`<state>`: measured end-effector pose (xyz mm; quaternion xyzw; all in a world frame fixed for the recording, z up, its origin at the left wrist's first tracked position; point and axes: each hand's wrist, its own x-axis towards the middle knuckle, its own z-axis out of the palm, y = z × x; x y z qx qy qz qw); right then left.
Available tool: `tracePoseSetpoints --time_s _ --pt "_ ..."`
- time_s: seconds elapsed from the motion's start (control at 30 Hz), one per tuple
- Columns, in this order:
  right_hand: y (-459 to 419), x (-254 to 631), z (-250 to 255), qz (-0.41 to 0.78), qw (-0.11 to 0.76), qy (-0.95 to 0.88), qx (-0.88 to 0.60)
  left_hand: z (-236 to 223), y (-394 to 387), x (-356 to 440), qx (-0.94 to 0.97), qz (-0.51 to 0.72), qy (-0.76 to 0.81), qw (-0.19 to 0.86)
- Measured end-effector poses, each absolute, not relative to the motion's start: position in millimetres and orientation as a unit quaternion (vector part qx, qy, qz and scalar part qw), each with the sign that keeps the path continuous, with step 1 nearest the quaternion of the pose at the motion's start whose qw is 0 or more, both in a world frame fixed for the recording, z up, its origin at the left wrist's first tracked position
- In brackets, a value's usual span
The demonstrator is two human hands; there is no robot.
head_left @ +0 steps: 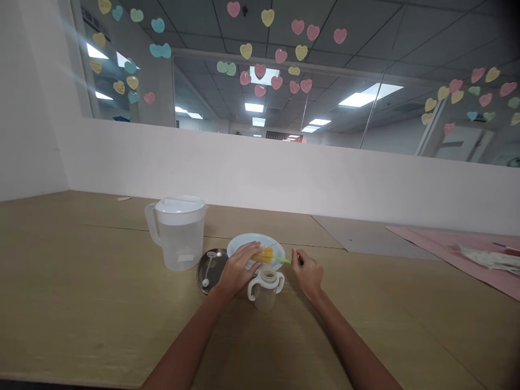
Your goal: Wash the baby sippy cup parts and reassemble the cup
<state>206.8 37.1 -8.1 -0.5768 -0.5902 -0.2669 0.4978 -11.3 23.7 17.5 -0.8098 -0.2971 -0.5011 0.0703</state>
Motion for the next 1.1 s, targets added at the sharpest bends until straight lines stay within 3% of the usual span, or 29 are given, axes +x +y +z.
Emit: tracePoseSetpoints --time_s 0.33,0.63,0.87,1.1 --pt "29 202 -5 -0.144 0.609 -0.537 -0.565 22 18 -7 -0.787 -0.522 -0.327 0.042" --pt "33 203 -12 -0.200 0.573 -0.600 -0.522 18 15 -12 -0.782 -0.498 -0.367 0.077" --pt "35 204 -13 -0.206 0.572 -0.579 -0.544 17 23 -18 -0.652 -0.571 -0.490 0.091" --pt "39 210 -13 -0.219 0.562 -0.555 -0.572 23 38 -32 -0.558 -0.645 -0.514 0.092"
